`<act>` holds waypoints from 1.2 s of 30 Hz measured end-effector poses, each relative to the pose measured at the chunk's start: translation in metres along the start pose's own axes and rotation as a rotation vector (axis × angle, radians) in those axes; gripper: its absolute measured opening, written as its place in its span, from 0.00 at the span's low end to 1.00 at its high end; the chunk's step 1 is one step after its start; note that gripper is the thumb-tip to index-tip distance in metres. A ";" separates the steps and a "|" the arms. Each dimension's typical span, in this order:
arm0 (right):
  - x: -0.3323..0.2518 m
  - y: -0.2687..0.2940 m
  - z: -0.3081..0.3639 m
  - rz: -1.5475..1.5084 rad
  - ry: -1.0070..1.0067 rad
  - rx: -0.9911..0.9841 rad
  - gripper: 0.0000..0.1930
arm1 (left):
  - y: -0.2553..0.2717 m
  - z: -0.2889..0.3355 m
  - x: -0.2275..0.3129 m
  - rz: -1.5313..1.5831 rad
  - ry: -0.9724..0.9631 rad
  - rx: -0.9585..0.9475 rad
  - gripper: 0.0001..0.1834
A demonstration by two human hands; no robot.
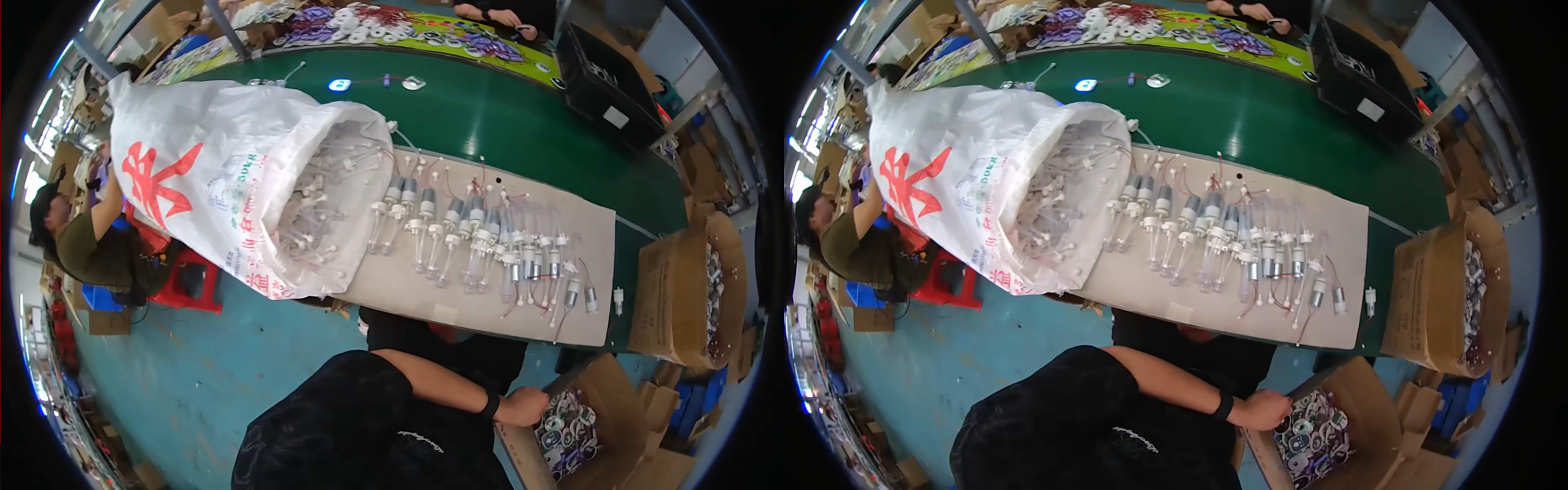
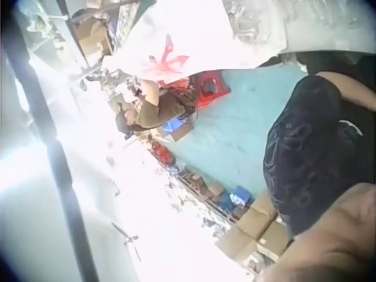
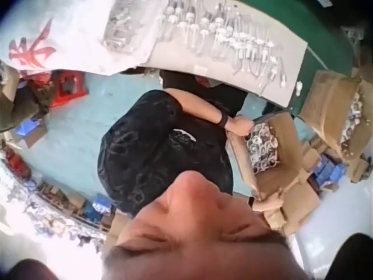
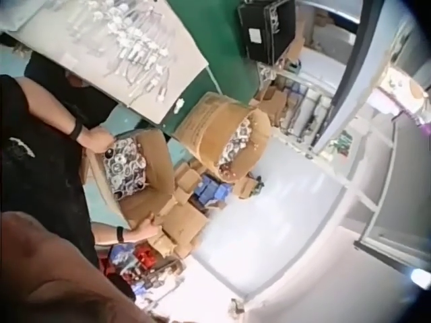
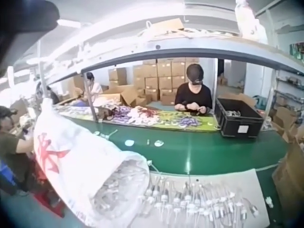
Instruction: The person picks up a motor and a circuit board, connects the wires, and places the assembly on the table. They then move a cardboard box and repeat the process of connecting a motor to a circuit board before setting it down.
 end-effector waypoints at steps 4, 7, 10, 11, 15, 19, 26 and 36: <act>-0.004 -0.009 -0.009 0.112 -0.040 -0.012 0.18 | 0.001 0.002 0.003 0.022 0.074 0.113 0.06; 0.004 -0.003 -0.008 0.024 0.020 0.024 0.20 | 0.000 0.001 0.013 -0.014 0.002 0.034 0.06; 0.014 0.004 -0.011 0.191 0.003 0.007 0.19 | -0.008 0.004 0.026 -0.054 -0.055 0.029 0.06; 0.026 0.004 -0.012 0.176 0.028 -0.017 0.18 | -0.009 0.005 0.031 -0.087 -0.079 -0.061 0.08; 0.029 -0.001 -0.018 -0.211 0.192 0.073 0.19 | -0.027 0.014 0.023 -0.081 -0.112 -0.101 0.10; -0.003 0.016 -0.012 0.269 -0.388 -0.408 0.27 | -0.034 0.032 0.021 -0.044 -0.073 -0.063 0.11; 0.024 0.026 0.024 0.163 -0.007 -0.331 0.29 | -0.052 0.062 0.009 0.006 -0.076 0.071 0.07; 0.048 0.090 0.051 0.371 -0.112 -0.157 0.35 | -0.001 0.109 0.078 -0.025 -0.296 0.075 0.09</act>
Point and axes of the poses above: each hand's wrist, its own z-axis away from the middle knuckle, its own y-axis out of the back of the hand, x = y × z, the point moved 1 cm from there along -z, towards the middle knuckle, and after that the axes turned 2 degrees about x, right-handed, at the moved point
